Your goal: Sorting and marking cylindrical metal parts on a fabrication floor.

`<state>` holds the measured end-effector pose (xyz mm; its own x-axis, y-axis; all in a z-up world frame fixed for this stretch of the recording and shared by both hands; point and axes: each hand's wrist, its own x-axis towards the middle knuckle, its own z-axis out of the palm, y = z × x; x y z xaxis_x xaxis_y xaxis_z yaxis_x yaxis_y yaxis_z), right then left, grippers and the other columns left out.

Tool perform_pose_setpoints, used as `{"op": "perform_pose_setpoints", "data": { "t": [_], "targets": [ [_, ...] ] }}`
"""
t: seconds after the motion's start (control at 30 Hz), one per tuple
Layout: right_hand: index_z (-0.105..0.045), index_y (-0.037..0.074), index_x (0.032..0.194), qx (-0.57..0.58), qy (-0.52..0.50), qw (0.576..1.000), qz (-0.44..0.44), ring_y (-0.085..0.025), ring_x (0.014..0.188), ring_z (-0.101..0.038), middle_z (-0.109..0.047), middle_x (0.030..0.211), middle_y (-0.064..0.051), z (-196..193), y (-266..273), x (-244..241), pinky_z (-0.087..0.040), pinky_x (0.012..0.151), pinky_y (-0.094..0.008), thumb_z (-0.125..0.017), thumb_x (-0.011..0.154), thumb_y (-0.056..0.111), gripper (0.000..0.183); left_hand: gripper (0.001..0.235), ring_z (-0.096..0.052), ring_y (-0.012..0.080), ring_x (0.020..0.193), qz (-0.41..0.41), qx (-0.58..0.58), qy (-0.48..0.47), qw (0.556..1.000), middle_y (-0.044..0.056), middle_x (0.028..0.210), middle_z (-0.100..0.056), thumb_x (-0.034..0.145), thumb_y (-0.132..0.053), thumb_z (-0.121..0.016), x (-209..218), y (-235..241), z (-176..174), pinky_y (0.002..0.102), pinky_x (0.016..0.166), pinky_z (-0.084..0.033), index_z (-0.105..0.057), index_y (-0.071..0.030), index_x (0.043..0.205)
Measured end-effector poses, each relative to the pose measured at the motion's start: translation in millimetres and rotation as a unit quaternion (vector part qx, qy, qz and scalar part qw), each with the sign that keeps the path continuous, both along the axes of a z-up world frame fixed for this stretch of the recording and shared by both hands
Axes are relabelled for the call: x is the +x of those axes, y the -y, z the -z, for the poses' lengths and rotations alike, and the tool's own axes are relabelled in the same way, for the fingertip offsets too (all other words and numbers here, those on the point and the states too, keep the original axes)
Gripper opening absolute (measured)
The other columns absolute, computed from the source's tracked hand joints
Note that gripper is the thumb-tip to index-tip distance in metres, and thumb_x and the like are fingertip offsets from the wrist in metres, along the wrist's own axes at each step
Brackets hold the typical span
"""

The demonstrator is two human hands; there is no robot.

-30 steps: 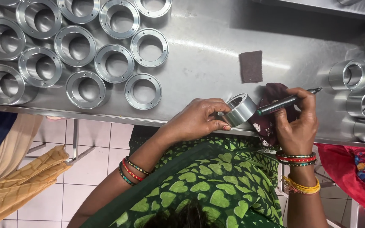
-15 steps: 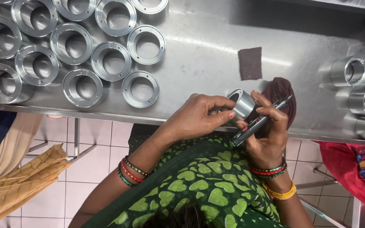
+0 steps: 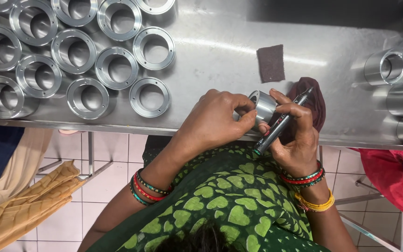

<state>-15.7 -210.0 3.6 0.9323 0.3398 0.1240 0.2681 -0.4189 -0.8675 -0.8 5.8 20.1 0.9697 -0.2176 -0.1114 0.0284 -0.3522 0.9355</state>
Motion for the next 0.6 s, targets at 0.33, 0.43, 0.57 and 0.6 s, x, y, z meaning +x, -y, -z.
{"op": "perform_pose_setpoints", "data": {
  "t": [0.33, 0.43, 0.57, 0.6],
  "targets": [
    [-0.044, 0.007, 0.125, -0.020, 0.057, 0.998, -0.009, -0.036, 0.132, -0.064, -0.059, 0.146, -0.026, -3, 2, 1, -0.060, 0.104, -0.042, -0.079, 0.091, 0.006, 0.049, 0.027, -0.076, 0.0288, 0.063, 0.033, 0.104, 0.013, 0.994, 0.016, 0.080, -0.077, 0.087, -0.026, -0.066, 3, 7, -19, 0.039, 0.067, -0.060, -0.080, -0.005, 0.094],
    [-0.044, 0.009, 0.125, -0.021, 0.053, 0.998, -0.010, -0.035, 0.128, -0.067, -0.059, 0.147, -0.026, 1, 6, 1, -0.061, 0.103, -0.042, -0.079, 0.092, 0.010, 0.048, 0.028, -0.075, 0.0274, 0.057, 0.033, 0.113, -0.015, 0.993, 0.016, 0.079, -0.076, 0.087, -0.027, -0.064, 3, 9, -23, 0.039, 0.062, -0.059, -0.079, -0.005, 0.096],
    [-0.044, 0.009, 0.125, -0.027, 0.058, 0.998, -0.011, -0.037, 0.128, -0.067, -0.060, 0.145, -0.026, 3, 7, 1, -0.062, 0.102, -0.043, -0.079, 0.092, 0.012, 0.048, 0.030, -0.075, 0.0277, 0.058, 0.025, 0.112, -0.004, 0.993, 0.018, 0.077, -0.075, 0.086, -0.029, -0.066, 1, 9, -21, 0.039, 0.060, -0.058, -0.079, -0.004, 0.096],
    [-0.044, 0.010, 0.125, -0.023, 0.054, 0.998, -0.013, -0.037, 0.127, -0.068, -0.059, 0.146, -0.026, 4, 8, 1, -0.061, 0.100, -0.043, -0.079, 0.092, 0.014, 0.048, 0.029, -0.075, 0.0280, 0.059, 0.020, 0.109, 0.001, 0.994, 0.018, 0.076, -0.075, 0.086, -0.028, -0.066, 0, 9, -21, 0.039, 0.062, -0.058, -0.080, -0.005, 0.097]
  ]
}}
